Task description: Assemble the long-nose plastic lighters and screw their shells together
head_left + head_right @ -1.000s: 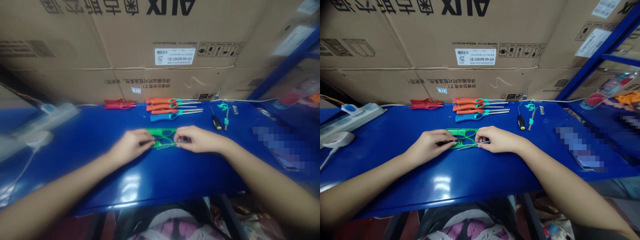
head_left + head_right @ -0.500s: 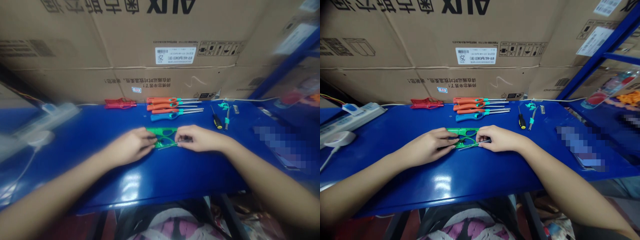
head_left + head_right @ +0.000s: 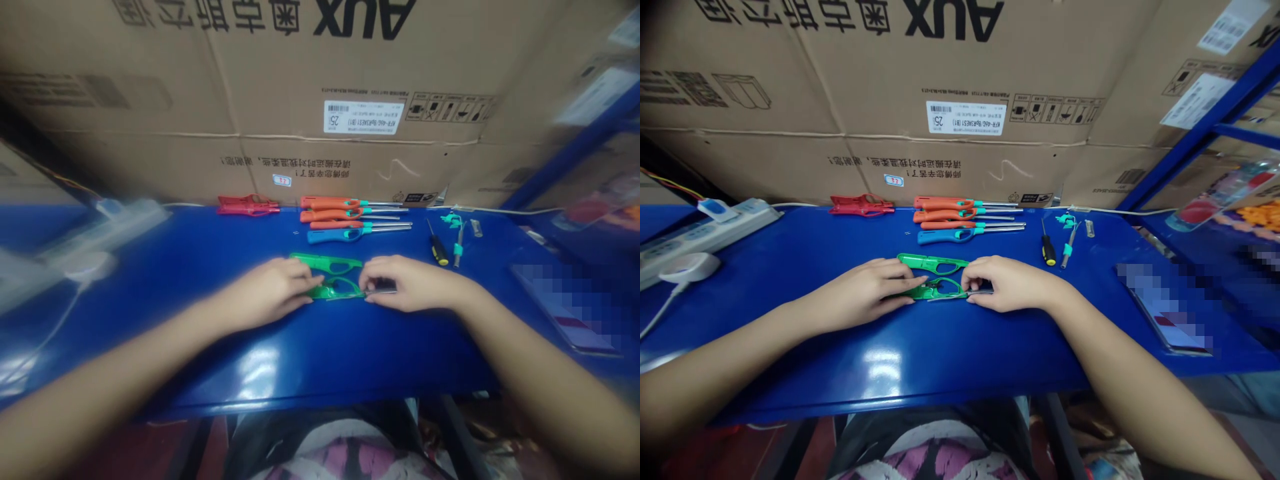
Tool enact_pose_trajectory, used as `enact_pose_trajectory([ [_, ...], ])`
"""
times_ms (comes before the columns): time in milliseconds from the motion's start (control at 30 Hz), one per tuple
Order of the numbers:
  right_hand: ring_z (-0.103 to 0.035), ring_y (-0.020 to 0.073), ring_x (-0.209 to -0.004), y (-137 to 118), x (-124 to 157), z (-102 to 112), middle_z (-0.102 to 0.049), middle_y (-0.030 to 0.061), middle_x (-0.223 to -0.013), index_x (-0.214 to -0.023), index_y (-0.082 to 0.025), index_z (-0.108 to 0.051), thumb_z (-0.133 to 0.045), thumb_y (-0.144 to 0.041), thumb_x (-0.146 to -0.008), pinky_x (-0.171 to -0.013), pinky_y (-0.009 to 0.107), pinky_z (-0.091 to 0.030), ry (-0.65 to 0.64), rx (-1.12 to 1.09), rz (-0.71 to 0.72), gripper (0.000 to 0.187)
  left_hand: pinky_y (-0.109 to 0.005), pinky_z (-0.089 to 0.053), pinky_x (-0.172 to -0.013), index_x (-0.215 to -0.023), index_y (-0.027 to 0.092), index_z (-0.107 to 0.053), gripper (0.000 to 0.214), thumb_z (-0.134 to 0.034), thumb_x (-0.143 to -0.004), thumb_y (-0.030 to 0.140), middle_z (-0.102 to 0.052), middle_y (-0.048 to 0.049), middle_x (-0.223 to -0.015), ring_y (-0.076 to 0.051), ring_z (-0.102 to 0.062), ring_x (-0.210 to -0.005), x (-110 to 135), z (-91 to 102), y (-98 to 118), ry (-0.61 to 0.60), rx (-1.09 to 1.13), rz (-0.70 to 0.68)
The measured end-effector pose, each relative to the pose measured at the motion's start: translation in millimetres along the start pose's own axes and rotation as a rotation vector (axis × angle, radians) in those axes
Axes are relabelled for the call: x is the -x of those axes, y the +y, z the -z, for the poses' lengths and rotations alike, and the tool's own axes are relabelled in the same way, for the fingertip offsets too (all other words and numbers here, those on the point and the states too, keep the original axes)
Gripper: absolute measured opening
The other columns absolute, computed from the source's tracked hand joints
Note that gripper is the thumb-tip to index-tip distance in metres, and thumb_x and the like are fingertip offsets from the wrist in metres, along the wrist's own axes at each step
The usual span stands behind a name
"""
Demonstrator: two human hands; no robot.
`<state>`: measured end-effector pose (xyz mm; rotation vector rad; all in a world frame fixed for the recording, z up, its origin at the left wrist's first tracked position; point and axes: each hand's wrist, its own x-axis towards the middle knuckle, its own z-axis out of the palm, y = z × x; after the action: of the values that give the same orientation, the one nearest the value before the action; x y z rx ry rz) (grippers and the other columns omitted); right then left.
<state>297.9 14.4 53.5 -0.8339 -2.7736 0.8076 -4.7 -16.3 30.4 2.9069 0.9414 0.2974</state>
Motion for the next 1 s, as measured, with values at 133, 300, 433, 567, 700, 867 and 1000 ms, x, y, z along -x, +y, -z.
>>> enact_pose_trajectory([
  [133, -0.059, 0.0186, -0.085, -3.9, -4.0, -5.1, -0.066, 0.0054, -0.094, -0.099, -0.018, -0.067, -0.069, -0.037, -0.089, -0.077, 0.031, -0.047, 0.082, 0.065, 0.02, 0.021, -0.046, -0.051, -0.098, -0.141, 0.02, -0.056, 0.047, -0.063, -0.096, 0.029, -0.067, -0.0126, -0.127, -0.028, -0.064, -0.113, -0.1, -5.6, -1.6, 0.068, 0.067, 0.019],
  [300, -0.059, 0.0199, -0.089, -0.6, -16.9, -23.9, -0.067, 0.0064, -0.094, -0.097, -0.018, -0.068, -0.059, -0.029, -0.097, -0.085, 0.036, -0.046, 0.211, 0.164, 0.078, 0.014, -0.046, -0.051, -0.099, -0.137, 0.017, -0.059, 0.045, -0.065, -0.095, 0.029, -0.069, -0.0138, -0.123, -0.028, -0.063, -0.114, -2.5, -12.0, 1.1, 0.124, 0.166, 0.01],
  [433, -0.058, 0.0176, -0.079, 3.8, -23.4, -32.6, -0.067, 0.0039, -0.083, -0.085, -0.017, -0.068, -0.059, -0.021, -0.096, -0.082, 0.035, -0.045, 0.271, 0.171, 0.088, 0.015, -0.044, -0.052, -0.097, -0.136, 0.016, -0.061, 0.043, -0.064, -0.095, 0.029, -0.07, -0.0129, -0.115, -0.026, -0.065, -0.109, -3.3, -16.0, 4.8, 0.137, 0.229, 0.028],
  [567, -0.059, 0.0166, -0.077, 1.6, -24.0, -34.4, -0.069, 0.0032, -0.082, -0.083, -0.017, -0.069, -0.061, -0.019, -0.094, -0.081, 0.033, -0.043, 0.281, 0.159, 0.085, 0.014, -0.041, -0.054, -0.094, -0.134, 0.015, -0.062, 0.041, -0.064, -0.095, 0.029, -0.07, -0.0123, -0.113, -0.025, -0.066, -0.105, -4.1, -18.2, 7.7, 0.146, 0.271, 0.03],
  [700, -0.057, 0.0163, -0.074, -4.0, -23.0, -35.3, -0.066, 0.0011, -0.074, -0.079, -0.017, -0.066, -0.063, -0.018, -0.091, -0.077, 0.032, -0.042, 0.289, 0.172, -0.021, 0.012, -0.041, -0.054, -0.094, -0.133, 0.015, -0.063, 0.04, -0.063, -0.096, 0.028, -0.071, -0.0119, -0.112, -0.025, -0.066, -0.104, -4.7, -18.6, 8.8, 0.149, 0.278, 0.025],
  [867, -0.057, 0.016, -0.073, -6.3, -22.5, -32.7, -0.066, 0.0023, -0.076, -0.077, -0.017, -0.065, -0.06, -0.019, -0.093, -0.079, 0.033, -0.042, 0.23, 0.144, -0.021, 0.016, -0.041, -0.052, -0.097, -0.132, 0.015, -0.064, 0.039, -0.063, -0.095, 0.028, -0.07, -0.0122, -0.113, -0.025, -0.065, -0.106, -5.4, -18.7, 9.5, 0.154, 0.28, 0.024],
  [1000, -0.059, 0.0164, -0.074, -6.3, -23.4, -32.6, -0.069, 0.0035, -0.079, -0.078, -0.017, -0.067, -0.061, -0.018, -0.093, -0.08, 0.033, -0.043, 0.236, 0.116, -0.038, 0.016, -0.04, -0.053, -0.095, -0.131, 0.015, -0.065, 0.037, -0.063, -0.096, 0.028, -0.07, -0.0111, -0.11, -0.024, -0.065, -0.104, -5.8, -19.8, 9.8, 0.155, 0.291, 0.025],
])
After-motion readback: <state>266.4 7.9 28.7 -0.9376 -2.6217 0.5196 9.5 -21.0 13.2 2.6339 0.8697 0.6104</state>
